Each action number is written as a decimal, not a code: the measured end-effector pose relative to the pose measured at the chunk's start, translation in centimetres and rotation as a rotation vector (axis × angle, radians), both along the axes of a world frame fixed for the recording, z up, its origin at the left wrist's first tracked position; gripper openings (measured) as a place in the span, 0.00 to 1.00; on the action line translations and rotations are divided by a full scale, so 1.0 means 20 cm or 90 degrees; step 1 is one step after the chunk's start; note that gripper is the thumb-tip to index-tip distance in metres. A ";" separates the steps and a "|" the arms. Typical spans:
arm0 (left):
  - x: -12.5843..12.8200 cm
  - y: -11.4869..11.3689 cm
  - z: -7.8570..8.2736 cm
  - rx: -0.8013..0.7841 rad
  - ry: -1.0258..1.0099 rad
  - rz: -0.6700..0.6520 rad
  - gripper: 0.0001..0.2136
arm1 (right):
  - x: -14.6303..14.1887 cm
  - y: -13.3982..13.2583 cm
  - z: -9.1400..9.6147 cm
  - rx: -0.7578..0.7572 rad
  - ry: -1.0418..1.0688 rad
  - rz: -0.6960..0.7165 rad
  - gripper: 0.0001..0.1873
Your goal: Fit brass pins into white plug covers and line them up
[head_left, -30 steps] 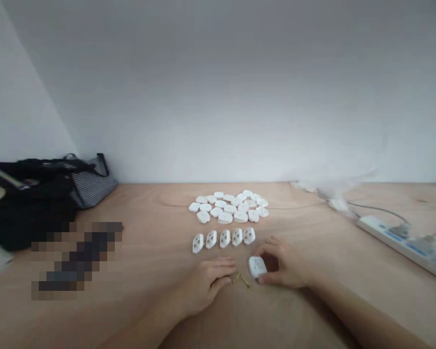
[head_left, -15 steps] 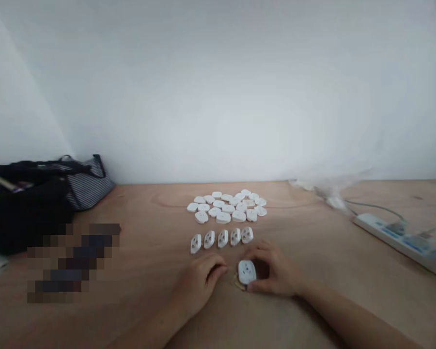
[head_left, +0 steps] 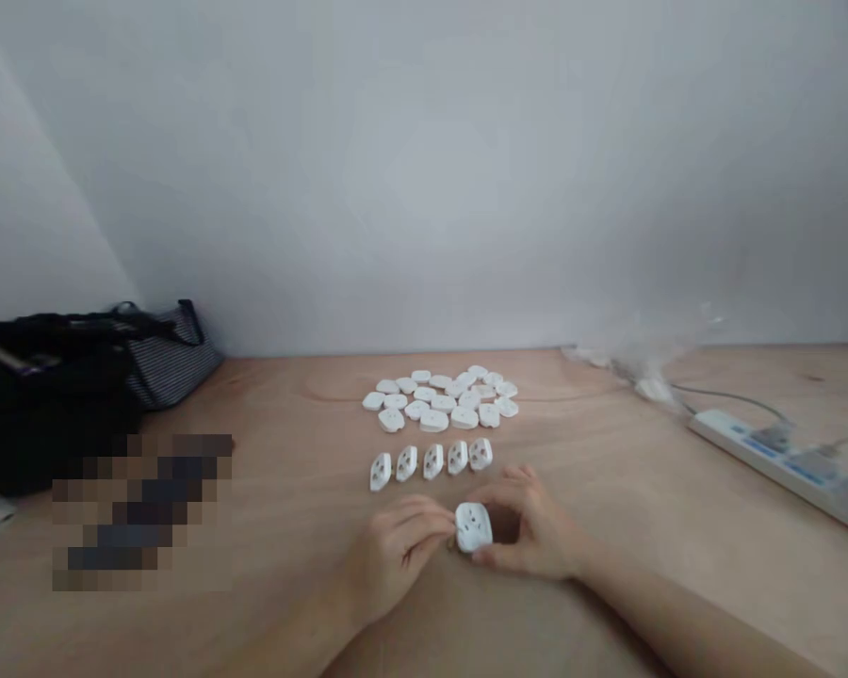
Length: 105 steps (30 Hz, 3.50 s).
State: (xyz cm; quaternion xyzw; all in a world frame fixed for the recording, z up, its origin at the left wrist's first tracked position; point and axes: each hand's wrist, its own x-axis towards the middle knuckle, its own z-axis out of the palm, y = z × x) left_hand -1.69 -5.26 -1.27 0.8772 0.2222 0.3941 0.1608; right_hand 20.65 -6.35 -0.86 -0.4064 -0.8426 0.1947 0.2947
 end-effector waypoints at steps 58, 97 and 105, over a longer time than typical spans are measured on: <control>-0.01 0.01 0.01 -0.145 0.097 0.134 0.05 | 0.03 0.01 -0.02 0.028 0.006 0.036 0.23; 0.01 -0.01 0.02 -0.025 0.060 0.095 0.11 | -0.04 -0.02 -0.02 0.069 0.032 0.048 0.26; -0.01 0.01 0.01 -0.091 0.068 0.056 0.27 | -0.03 -0.01 -0.06 0.044 0.073 0.035 0.29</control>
